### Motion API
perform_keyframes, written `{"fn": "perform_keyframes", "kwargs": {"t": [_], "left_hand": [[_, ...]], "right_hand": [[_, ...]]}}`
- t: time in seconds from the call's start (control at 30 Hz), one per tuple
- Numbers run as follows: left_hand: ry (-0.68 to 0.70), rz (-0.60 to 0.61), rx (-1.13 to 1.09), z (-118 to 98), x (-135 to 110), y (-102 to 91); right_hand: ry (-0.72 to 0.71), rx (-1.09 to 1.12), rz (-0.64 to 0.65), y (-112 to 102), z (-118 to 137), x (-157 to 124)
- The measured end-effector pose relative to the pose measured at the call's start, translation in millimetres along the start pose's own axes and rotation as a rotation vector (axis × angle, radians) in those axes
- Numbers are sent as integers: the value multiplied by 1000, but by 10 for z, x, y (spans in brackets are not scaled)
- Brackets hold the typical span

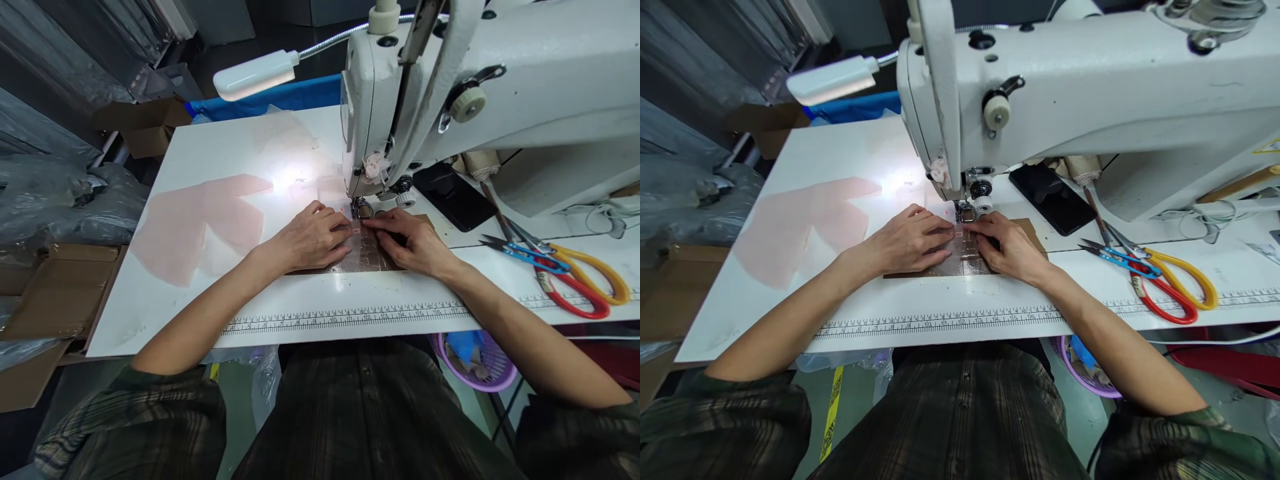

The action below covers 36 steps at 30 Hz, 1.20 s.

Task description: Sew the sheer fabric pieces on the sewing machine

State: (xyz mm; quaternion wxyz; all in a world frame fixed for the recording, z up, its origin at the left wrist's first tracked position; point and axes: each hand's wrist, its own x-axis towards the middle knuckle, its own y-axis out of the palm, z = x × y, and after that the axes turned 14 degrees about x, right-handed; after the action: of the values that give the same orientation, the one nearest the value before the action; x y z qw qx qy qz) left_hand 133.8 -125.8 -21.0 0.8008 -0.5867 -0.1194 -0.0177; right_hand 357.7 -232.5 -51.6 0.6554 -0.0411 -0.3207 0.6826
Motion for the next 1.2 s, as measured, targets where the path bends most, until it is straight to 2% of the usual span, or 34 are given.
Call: {"fn": "perform_keyframes", "kwargs": {"t": [0.13, 0.27, 0.37, 0.47, 0.6, 0.7, 0.9, 1.2], "left_hand": [[29, -43, -185, -48, -82, -47], [-52, -75, -451, -73, -205, -33], [-121, -118, -551, -80, -249, 32], [-160, -154, -580, -96, -250, 97], [-201, -167, -595, -123, -240, 118], [-236, -161, -625, -140, -240, 109], [-267, -152, -643, -153, -248, 115], [-212, -146, -671, -113, -257, 138]], "right_hand": [[56, 43, -68, -11, -2, 10], [41, 6, -84, 21, 17, 13], [22, -41, -78, 42, 35, 16], [-22, -50, -40, 55, 70, 9], [-125, 42, 130, 85, 137, -23], [-133, 41, 208, 121, 156, -41], [-124, 11, 216, 159, 151, -22], [-130, 40, 208, 141, 199, -2]]}}
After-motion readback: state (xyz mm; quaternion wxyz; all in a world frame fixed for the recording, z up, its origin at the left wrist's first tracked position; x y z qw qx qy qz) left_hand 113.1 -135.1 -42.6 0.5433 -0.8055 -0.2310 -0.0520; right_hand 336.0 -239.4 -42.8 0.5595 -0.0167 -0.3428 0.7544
